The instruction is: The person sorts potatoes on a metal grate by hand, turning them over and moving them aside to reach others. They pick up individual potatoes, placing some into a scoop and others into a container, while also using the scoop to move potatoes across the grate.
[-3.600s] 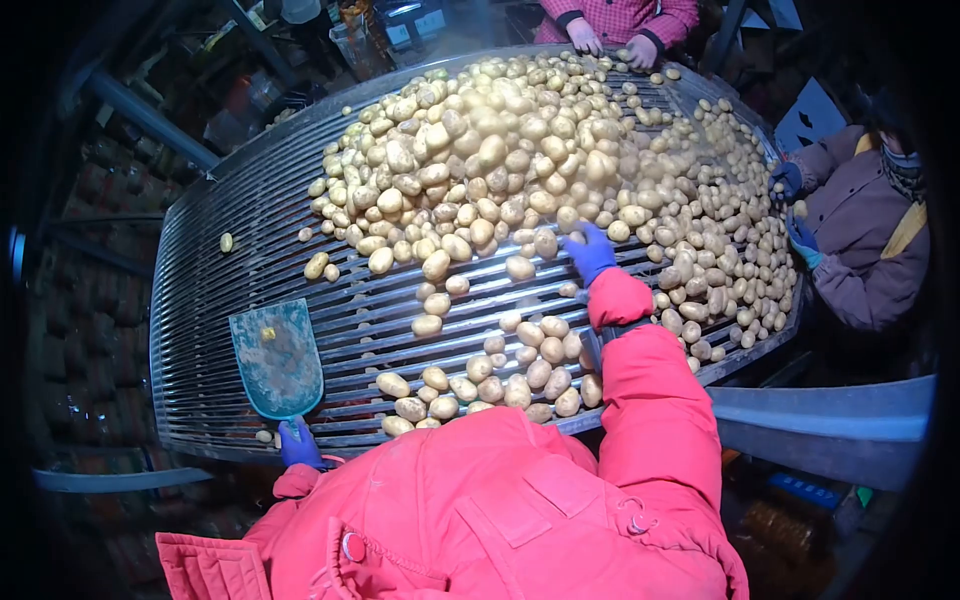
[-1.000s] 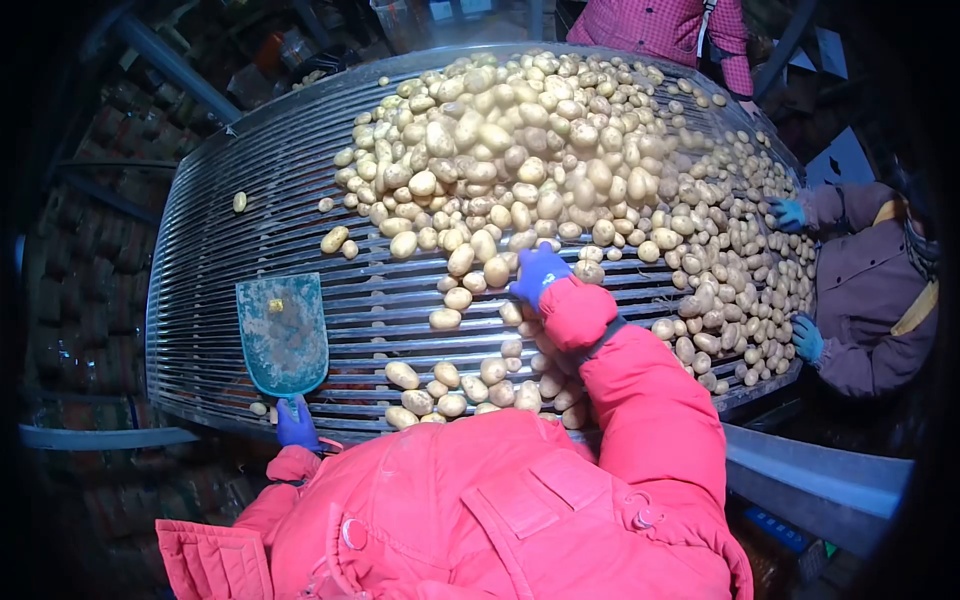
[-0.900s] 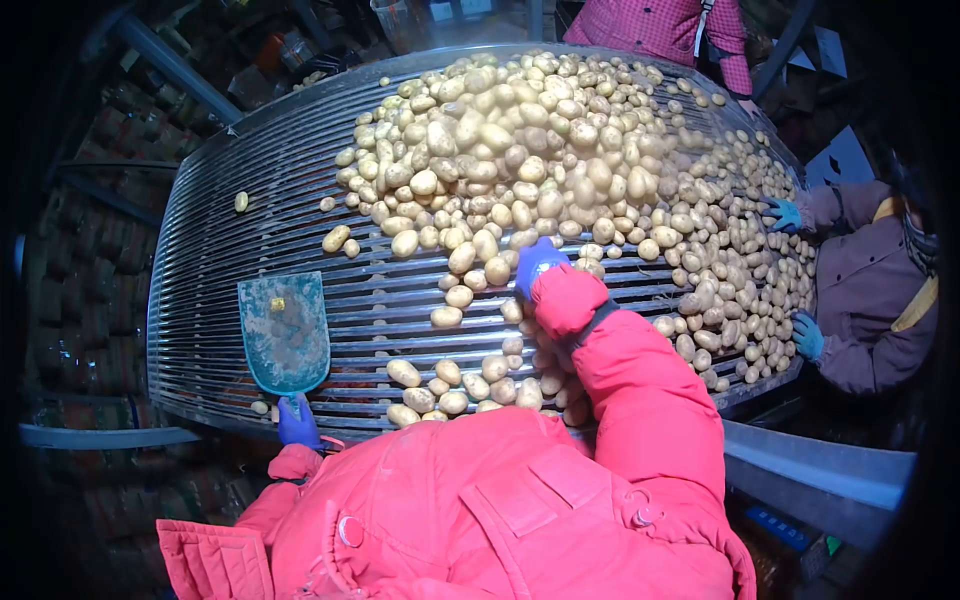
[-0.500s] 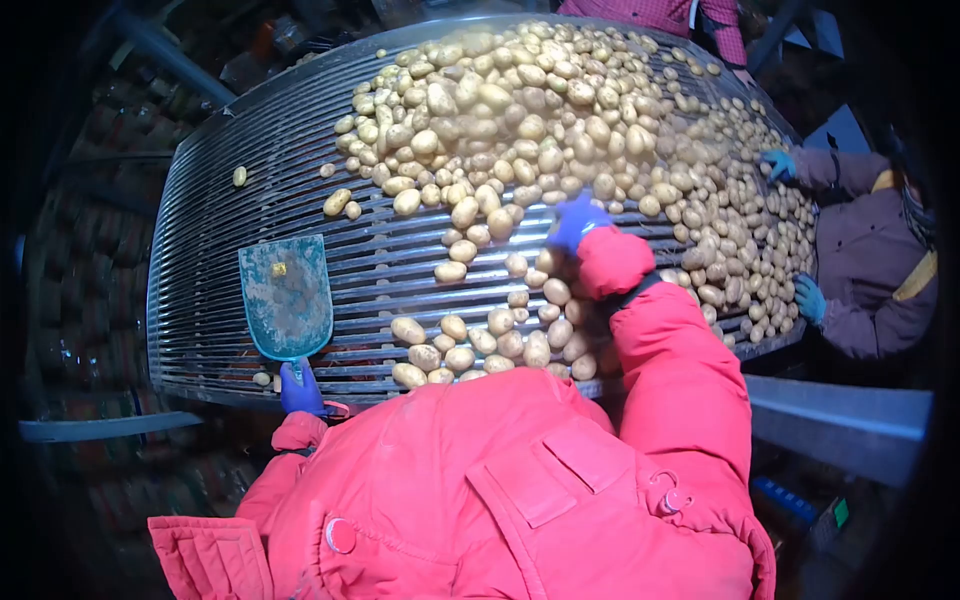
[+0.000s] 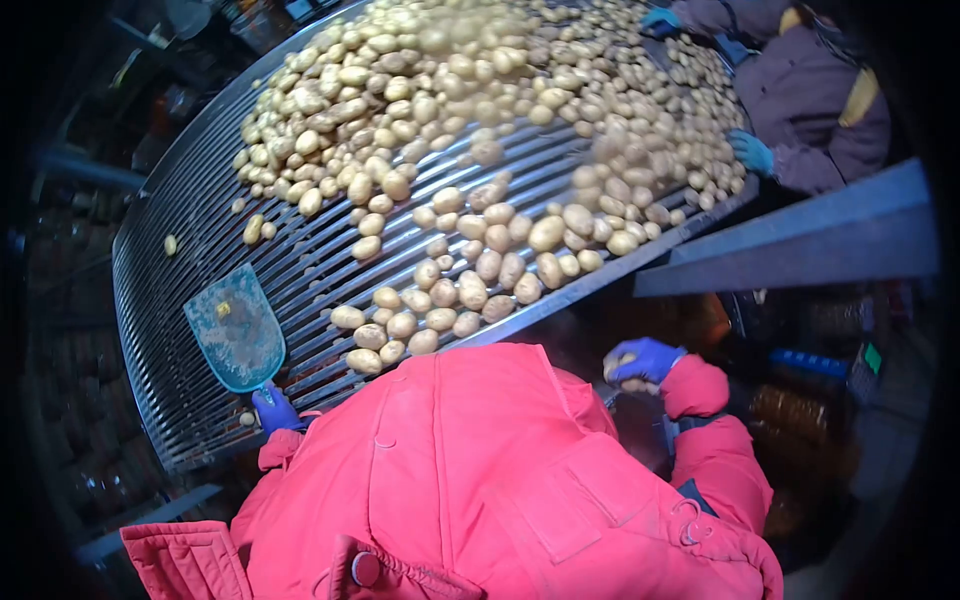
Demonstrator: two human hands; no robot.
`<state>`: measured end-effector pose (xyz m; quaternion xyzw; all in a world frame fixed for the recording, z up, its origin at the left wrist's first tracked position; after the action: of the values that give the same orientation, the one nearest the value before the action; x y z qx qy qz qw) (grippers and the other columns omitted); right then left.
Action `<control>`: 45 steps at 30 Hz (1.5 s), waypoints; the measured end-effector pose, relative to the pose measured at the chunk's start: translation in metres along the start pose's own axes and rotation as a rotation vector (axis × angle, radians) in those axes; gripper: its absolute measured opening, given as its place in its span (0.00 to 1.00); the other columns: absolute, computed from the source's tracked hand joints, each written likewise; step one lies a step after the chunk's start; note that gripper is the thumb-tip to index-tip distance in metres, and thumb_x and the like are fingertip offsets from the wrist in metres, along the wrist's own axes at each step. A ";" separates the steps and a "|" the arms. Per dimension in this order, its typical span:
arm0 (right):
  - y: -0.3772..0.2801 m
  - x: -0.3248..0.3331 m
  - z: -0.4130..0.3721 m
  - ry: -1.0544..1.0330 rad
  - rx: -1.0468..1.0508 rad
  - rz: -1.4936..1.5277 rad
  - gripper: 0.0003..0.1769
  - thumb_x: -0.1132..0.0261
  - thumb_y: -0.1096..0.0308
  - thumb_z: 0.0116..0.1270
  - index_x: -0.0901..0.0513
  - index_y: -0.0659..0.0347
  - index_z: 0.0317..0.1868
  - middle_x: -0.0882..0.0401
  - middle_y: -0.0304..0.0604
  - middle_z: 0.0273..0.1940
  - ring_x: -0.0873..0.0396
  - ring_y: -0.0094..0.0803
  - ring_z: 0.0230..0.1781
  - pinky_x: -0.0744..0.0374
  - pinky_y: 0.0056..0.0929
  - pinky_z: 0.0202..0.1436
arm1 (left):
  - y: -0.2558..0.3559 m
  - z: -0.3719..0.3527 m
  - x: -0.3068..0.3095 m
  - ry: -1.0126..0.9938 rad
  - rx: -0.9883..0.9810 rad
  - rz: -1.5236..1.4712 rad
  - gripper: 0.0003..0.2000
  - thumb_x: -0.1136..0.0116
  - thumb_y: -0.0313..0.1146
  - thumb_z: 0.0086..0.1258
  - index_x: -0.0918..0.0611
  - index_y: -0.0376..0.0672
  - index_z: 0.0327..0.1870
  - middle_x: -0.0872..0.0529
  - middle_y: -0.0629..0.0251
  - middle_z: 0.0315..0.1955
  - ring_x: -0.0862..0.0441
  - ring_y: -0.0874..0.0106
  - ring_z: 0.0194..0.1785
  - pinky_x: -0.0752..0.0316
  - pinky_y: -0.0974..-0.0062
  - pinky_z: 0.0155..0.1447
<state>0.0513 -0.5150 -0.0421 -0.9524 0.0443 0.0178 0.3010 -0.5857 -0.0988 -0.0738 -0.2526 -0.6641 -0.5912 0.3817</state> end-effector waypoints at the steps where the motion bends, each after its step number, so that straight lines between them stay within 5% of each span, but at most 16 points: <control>1: 0.044 -0.007 0.005 -0.039 -0.115 -0.168 0.20 0.28 0.60 0.63 0.14 0.55 0.54 0.14 0.42 0.44 0.16 0.31 0.43 0.18 0.31 0.48 | -0.003 0.003 0.000 0.009 -0.031 0.027 0.23 0.46 0.47 0.79 0.26 0.31 0.57 0.16 0.45 0.43 0.18 0.55 0.45 0.25 0.63 0.50; 2: 0.092 -0.013 0.016 -0.084 -0.229 -0.341 0.19 0.32 0.58 0.67 0.14 0.53 0.56 0.13 0.42 0.49 0.15 0.36 0.48 0.20 0.34 0.56 | -0.001 0.004 -0.002 0.014 -0.031 0.034 0.23 0.46 0.47 0.79 0.26 0.31 0.57 0.16 0.45 0.43 0.18 0.55 0.45 0.25 0.63 0.50; 7: 0.260 -0.054 0.067 -0.033 -0.326 -0.787 0.19 0.34 0.56 0.68 0.14 0.50 0.57 0.14 0.42 0.51 0.16 0.39 0.51 0.20 0.35 0.57 | 0.002 0.003 0.000 0.009 0.006 -0.007 0.23 0.45 0.47 0.79 0.26 0.31 0.57 0.16 0.47 0.41 0.18 0.56 0.43 0.25 0.64 0.50; 15: 0.264 -0.054 0.093 0.000 -0.266 -0.931 0.21 0.38 0.51 0.71 0.15 0.47 0.59 0.14 0.41 0.55 0.17 0.43 0.55 0.21 0.38 0.60 | -0.001 0.005 -0.001 0.074 -0.096 0.020 0.22 0.45 0.47 0.79 0.25 0.32 0.55 0.15 0.49 0.39 0.19 0.58 0.41 0.24 0.64 0.47; 20: 0.169 -0.028 0.107 -0.398 0.024 -1.197 0.22 0.39 0.50 0.72 0.16 0.47 0.61 0.15 0.43 0.56 0.17 0.45 0.57 0.21 0.39 0.60 | -0.037 0.020 -0.010 0.071 -0.099 -0.045 0.20 0.46 0.47 0.79 0.24 0.34 0.53 0.15 0.44 0.38 0.17 0.53 0.40 0.24 0.60 0.46; 22: 0.071 0.005 0.092 -0.235 0.440 -0.423 0.22 0.35 0.55 0.70 0.15 0.58 0.59 0.13 0.47 0.50 0.14 0.38 0.48 0.19 0.36 0.54 | 0.005 -0.001 0.002 0.101 -0.099 0.108 0.20 0.47 0.50 0.78 0.24 0.38 0.52 0.15 0.42 0.38 0.16 0.47 0.41 0.24 0.57 0.45; 24: -0.078 -0.011 0.038 -0.211 0.188 -0.281 0.22 0.32 0.58 0.69 0.15 0.61 0.59 0.13 0.42 0.48 0.16 0.28 0.45 0.19 0.28 0.48 | 0.032 -0.013 0.011 0.136 -0.088 0.229 0.21 0.47 0.52 0.78 0.24 0.39 0.52 0.15 0.42 0.38 0.16 0.45 0.42 0.24 0.56 0.44; 28: -0.233 -0.054 0.058 -0.039 0.621 -0.224 0.23 0.29 0.58 0.66 0.16 0.60 0.58 0.13 0.40 0.44 0.17 0.28 0.41 0.18 0.28 0.47 | 0.046 -0.022 0.017 0.149 -0.002 0.192 0.22 0.45 0.54 0.76 0.24 0.41 0.53 0.15 0.44 0.38 0.15 0.46 0.42 0.23 0.54 0.43; 30: -0.282 -0.078 0.110 0.231 0.991 -0.590 0.26 0.28 0.57 0.62 0.16 0.57 0.59 0.14 0.44 0.47 0.16 0.35 0.45 0.19 0.33 0.53 | 0.040 -0.019 0.016 0.102 -0.001 0.124 0.24 0.44 0.54 0.75 0.23 0.41 0.55 0.14 0.43 0.39 0.15 0.46 0.43 0.22 0.53 0.44; 32: -0.324 -0.122 0.143 0.265 1.194 -0.761 0.25 0.28 0.56 0.63 0.17 0.53 0.59 0.18 0.48 0.59 0.21 0.45 0.60 0.24 0.40 0.65 | 0.031 -0.016 0.013 0.163 -0.019 0.171 0.24 0.45 0.56 0.75 0.23 0.41 0.54 0.14 0.43 0.40 0.15 0.44 0.44 0.23 0.51 0.45; 34: -0.356 -0.162 0.181 0.360 1.368 -0.967 0.25 0.30 0.56 0.61 0.16 0.54 0.58 0.20 0.49 0.57 0.22 0.48 0.59 0.21 0.44 0.61 | 0.038 -0.018 0.018 0.190 -0.047 0.228 0.25 0.45 0.56 0.74 0.23 0.40 0.53 0.15 0.42 0.40 0.16 0.43 0.44 0.23 0.49 0.46; 39: -0.415 -0.236 0.260 0.416 1.179 -1.340 0.17 0.33 0.60 0.62 0.16 0.54 0.50 0.20 0.46 0.53 0.22 0.47 0.57 0.20 0.45 0.57 | 0.030 -0.017 0.015 0.172 -0.039 0.184 0.23 0.44 0.55 0.74 0.24 0.43 0.52 0.15 0.42 0.39 0.17 0.41 0.44 0.24 0.47 0.44; 41: -0.426 -0.242 0.282 0.441 1.194 -1.362 0.15 0.34 0.63 0.61 0.15 0.52 0.49 0.20 0.46 0.53 0.22 0.46 0.57 0.20 0.45 0.56 | 0.040 -0.013 0.019 0.176 -0.013 0.192 0.22 0.43 0.54 0.73 0.24 0.44 0.51 0.15 0.43 0.38 0.18 0.39 0.43 0.25 0.46 0.43; 45: -0.401 -0.222 0.316 0.479 0.891 -1.449 0.13 0.36 0.59 0.64 0.16 0.51 0.48 0.19 0.44 0.50 0.19 0.46 0.54 0.19 0.46 0.52 | 0.038 -0.016 0.018 0.177 -0.038 0.197 0.21 0.42 0.53 0.73 0.24 0.43 0.52 0.15 0.42 0.39 0.17 0.40 0.43 0.25 0.47 0.43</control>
<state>-0.1337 0.0097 -0.0584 -0.5185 -0.5055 -0.3965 0.5643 -0.5626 -0.1103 -0.0366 -0.2707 -0.5882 -0.5834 0.4903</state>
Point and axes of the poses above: each hand's wrist, its own z-axis towards the middle knuckle, its own x-axis out of the back of the hand, y = z × x, the point moved 6 cm from there along z, towards the middle knuckle
